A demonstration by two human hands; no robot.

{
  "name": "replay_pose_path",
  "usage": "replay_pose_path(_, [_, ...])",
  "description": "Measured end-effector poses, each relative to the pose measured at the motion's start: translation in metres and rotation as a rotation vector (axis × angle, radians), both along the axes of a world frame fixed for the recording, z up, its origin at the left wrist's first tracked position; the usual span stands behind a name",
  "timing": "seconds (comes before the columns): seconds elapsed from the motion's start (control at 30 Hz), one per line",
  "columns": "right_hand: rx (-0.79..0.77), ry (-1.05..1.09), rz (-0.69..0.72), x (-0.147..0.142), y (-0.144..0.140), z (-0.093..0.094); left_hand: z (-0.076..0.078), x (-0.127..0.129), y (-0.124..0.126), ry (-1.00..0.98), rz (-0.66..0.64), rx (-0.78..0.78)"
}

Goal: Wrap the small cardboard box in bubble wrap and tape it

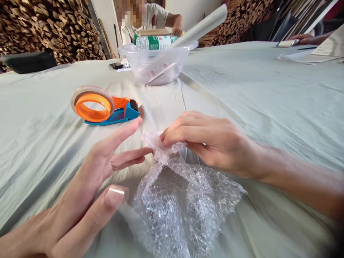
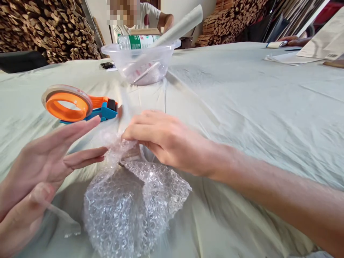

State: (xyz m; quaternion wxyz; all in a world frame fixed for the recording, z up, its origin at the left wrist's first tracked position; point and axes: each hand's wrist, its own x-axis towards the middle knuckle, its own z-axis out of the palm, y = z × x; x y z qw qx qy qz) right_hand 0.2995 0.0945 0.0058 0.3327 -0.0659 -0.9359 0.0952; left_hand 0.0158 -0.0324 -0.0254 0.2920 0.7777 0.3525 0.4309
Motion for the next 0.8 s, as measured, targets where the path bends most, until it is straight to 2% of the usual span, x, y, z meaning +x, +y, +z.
replay_pose_path(0.1, [0.065,0.032,-0.026,0.0,-0.002,-0.002,0.003,-0.001,0.001,-0.001,-0.018,-0.049])
replay_pose_path(0.17, [0.066,0.074,-0.048,-0.001,-0.006,-0.003,0.009,-0.002,0.002,0.073,-0.035,0.005])
replay_pose_path(0.33, [-0.125,0.163,-0.054,-0.004,-0.02,-0.001,0.021,-0.005,0.005,0.41,-0.034,0.256])
replay_pose_path(0.4, [-0.187,0.18,-0.079,-0.004,-0.022,0.002,0.024,-0.004,0.004,0.472,-0.002,0.329])
replay_pose_path(0.53, [-0.192,0.02,-0.053,0.001,-0.011,0.008,0.026,-0.005,0.004,0.507,0.049,0.376])
replay_pose_path(0.7, [-0.176,-0.115,0.061,0.008,0.006,0.006,0.024,-0.009,0.009,0.406,0.009,0.257])
replay_pose_path(0.8, [-0.171,-0.198,0.097,0.008,0.009,0.001,0.019,-0.011,0.015,0.431,0.131,0.322])
